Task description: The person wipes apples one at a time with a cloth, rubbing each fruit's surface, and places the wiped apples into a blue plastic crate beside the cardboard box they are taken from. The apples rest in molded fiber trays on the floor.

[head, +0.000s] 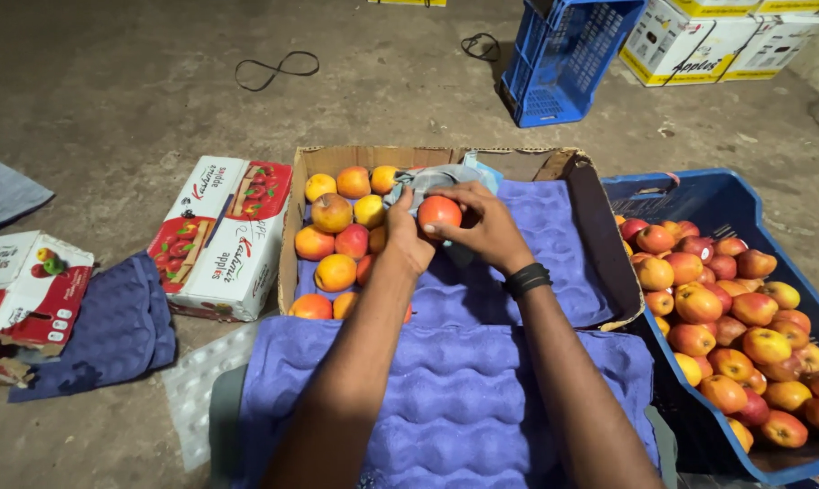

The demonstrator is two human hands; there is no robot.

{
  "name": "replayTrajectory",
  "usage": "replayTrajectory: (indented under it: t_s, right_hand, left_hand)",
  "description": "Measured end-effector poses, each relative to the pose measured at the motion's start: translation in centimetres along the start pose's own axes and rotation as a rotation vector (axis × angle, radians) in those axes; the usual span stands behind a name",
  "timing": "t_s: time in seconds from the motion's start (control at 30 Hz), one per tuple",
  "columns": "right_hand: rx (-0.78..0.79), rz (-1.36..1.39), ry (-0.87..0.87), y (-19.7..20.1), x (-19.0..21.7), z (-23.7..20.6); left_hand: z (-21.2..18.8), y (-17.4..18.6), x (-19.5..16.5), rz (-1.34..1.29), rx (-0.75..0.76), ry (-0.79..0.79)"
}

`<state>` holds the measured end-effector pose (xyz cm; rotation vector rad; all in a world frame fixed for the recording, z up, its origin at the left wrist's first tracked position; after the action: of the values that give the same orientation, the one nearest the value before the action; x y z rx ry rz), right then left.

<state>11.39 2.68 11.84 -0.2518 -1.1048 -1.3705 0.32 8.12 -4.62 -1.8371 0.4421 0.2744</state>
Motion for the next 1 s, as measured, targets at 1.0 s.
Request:
replayTrajectory:
  t_s: [1.0]
  right_hand:
    - [-0.051, -0.118, -0.006, 0.1, -0.7, -0.2]
  left_hand:
    - [-0.8, -0.3, -1.2, -0.073, -0.048, -0.140]
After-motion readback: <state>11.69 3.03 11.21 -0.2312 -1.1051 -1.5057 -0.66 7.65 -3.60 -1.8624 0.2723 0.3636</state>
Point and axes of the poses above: each hand's wrist, its own z-axis towards the middle knuckle, its own y-axis out of the back of the hand, x = y × z, the point moved 8 cm from there along z, towards the middle knuckle, and after that the axes turned 4 degrees about -x, right-handed, at the moved point
